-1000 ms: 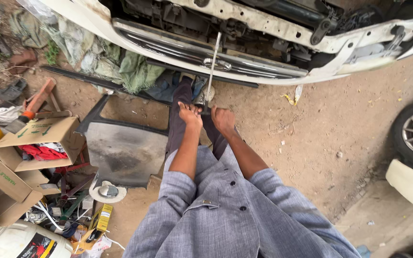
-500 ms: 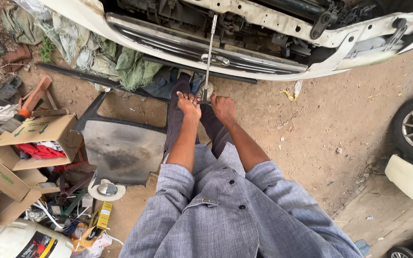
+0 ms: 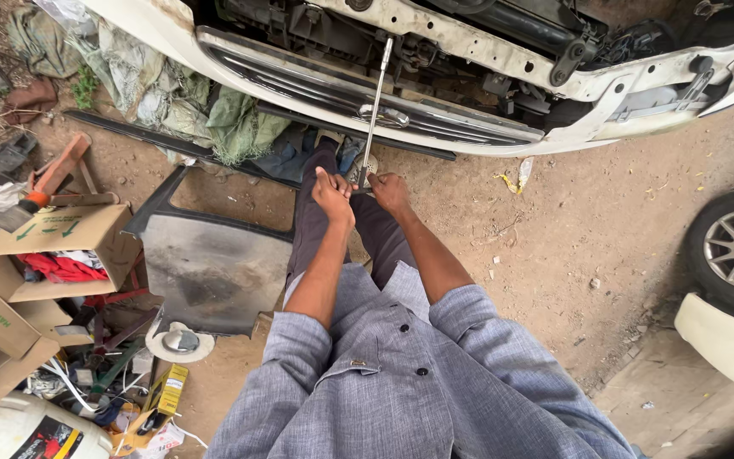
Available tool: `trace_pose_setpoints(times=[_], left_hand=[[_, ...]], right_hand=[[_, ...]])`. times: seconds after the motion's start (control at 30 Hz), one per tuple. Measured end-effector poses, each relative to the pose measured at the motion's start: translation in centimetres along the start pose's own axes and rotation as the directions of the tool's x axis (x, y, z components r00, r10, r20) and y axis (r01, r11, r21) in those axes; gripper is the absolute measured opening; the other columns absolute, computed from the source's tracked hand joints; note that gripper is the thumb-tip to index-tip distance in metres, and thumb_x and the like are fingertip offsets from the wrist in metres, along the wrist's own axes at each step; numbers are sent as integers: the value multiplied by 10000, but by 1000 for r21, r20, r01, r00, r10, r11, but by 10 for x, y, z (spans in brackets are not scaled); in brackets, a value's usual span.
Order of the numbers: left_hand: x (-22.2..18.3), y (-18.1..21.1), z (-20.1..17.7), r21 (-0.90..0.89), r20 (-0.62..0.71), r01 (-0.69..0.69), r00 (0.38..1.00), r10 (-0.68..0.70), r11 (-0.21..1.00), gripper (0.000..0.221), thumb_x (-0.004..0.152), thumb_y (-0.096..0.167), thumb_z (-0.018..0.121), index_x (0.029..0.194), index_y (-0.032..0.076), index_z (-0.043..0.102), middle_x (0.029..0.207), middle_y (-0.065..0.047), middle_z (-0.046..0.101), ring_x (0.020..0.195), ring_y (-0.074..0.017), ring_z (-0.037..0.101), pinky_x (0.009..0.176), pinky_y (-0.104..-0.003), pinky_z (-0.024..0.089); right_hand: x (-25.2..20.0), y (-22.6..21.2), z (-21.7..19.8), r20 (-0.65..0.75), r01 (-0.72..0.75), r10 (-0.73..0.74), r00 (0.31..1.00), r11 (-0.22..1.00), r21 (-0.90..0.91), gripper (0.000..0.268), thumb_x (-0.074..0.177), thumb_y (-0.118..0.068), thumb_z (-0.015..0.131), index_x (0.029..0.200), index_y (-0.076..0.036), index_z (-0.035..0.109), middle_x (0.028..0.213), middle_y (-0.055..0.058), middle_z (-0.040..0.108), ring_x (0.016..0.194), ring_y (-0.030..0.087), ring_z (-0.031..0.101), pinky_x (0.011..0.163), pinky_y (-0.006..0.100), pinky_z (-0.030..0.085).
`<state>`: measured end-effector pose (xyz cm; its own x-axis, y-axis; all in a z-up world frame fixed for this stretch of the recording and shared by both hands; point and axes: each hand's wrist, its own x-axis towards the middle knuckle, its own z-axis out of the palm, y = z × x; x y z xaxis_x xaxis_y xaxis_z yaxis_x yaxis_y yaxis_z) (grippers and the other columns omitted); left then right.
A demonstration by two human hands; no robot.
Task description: The person uses a socket wrench to loosen and remove bolts from the upper radiator support and grille area of a car, then manipulates clips and wiring harnesses by hand within the engine bay.
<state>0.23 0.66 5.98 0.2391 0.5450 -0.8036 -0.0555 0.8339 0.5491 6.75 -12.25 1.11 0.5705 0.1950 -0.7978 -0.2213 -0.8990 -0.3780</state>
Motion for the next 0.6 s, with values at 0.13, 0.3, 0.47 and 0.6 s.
trace_pose_setpoints(times=[0.13, 0.3, 0.47, 0.6], left_hand=[[-16, 6, 7, 88, 100, -133, 987, 125, 987, 534, 1125, 407, 426, 690, 112, 329, 589, -42, 384, 506, -161, 389, 614, -407, 540], [-7, -2, 3, 39, -50, -19, 999, 21, 999, 488, 1098, 406, 403, 714, 107, 356, 587, -66, 422, 512, -210, 448, 619, -431, 540], [35, -26, -13, -186, -227, 170, 951, -210, 968, 502, 1107, 454, 358, 725, 128, 354, 559, -39, 345, 486, -201, 355, 605, -420, 494], [55, -39, -23, -253, -289, 269, 896, -338, 929, 495, 1113, 469, 355, 737, 146, 348, 566, -24, 316, 499, -191, 315, 609, -398, 459]], right_hand=[[9, 2, 4, -21, 394, -398, 917, 912, -113, 331, 966, -314, 552, 899, -83, 779, 691, 201, 669, 664, 418, 650, 613, 543, 486], [3, 3, 10, -156, 29, -35, 987, 999, -44, 442, 994, -374, 589, 753, -31, 730, 684, 216, 675, 672, 417, 676, 684, 516, 527], [-20, -19, 4, -373, -107, 57, 926, 987, -116, 513, 1007, -397, 569, 701, -26, 749, 705, 258, 667, 670, 444, 678, 668, 536, 526], [-28, -31, 1, -450, -106, 18, 893, 980, -170, 529, 1013, -405, 538, 701, -38, 757, 695, 250, 675, 646, 443, 677, 647, 537, 532]])
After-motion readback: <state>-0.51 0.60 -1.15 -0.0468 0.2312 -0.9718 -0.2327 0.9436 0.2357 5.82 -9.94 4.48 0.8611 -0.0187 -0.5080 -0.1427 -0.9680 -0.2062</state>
